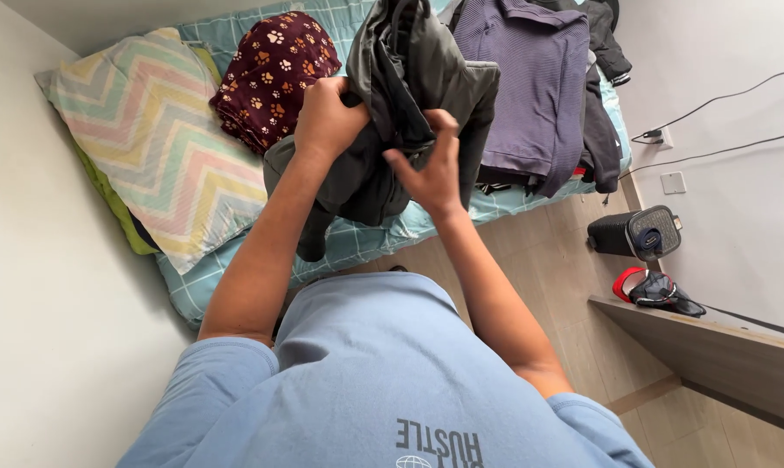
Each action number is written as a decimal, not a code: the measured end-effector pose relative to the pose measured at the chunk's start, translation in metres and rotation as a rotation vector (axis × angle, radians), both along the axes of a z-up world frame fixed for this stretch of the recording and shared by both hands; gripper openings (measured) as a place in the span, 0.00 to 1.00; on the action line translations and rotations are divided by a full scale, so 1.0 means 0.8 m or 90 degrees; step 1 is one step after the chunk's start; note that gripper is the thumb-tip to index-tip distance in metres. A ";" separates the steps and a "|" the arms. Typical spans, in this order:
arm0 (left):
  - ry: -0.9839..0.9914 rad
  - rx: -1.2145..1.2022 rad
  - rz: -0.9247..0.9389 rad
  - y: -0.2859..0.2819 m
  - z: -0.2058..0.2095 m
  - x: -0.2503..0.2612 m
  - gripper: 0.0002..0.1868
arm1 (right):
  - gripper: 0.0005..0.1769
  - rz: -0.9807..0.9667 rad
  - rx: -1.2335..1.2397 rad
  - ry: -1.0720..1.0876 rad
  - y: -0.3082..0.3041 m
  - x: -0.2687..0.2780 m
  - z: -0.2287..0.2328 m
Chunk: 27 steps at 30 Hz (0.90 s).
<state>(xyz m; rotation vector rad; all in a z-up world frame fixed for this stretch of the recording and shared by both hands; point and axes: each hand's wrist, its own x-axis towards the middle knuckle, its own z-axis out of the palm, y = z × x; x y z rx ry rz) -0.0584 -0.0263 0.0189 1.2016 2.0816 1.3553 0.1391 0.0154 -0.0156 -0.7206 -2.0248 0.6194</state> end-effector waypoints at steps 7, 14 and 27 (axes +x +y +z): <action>-0.004 -0.011 -0.013 0.015 0.002 -0.007 0.22 | 0.28 0.083 -0.214 0.041 0.032 -0.016 -0.030; -0.052 0.008 0.012 0.040 -0.052 -0.030 0.29 | 0.19 0.232 -0.631 0.327 0.058 -0.001 0.012; -0.019 -0.094 0.034 0.030 -0.019 -0.024 0.39 | 0.11 -0.071 -0.421 -0.025 0.079 0.017 -0.042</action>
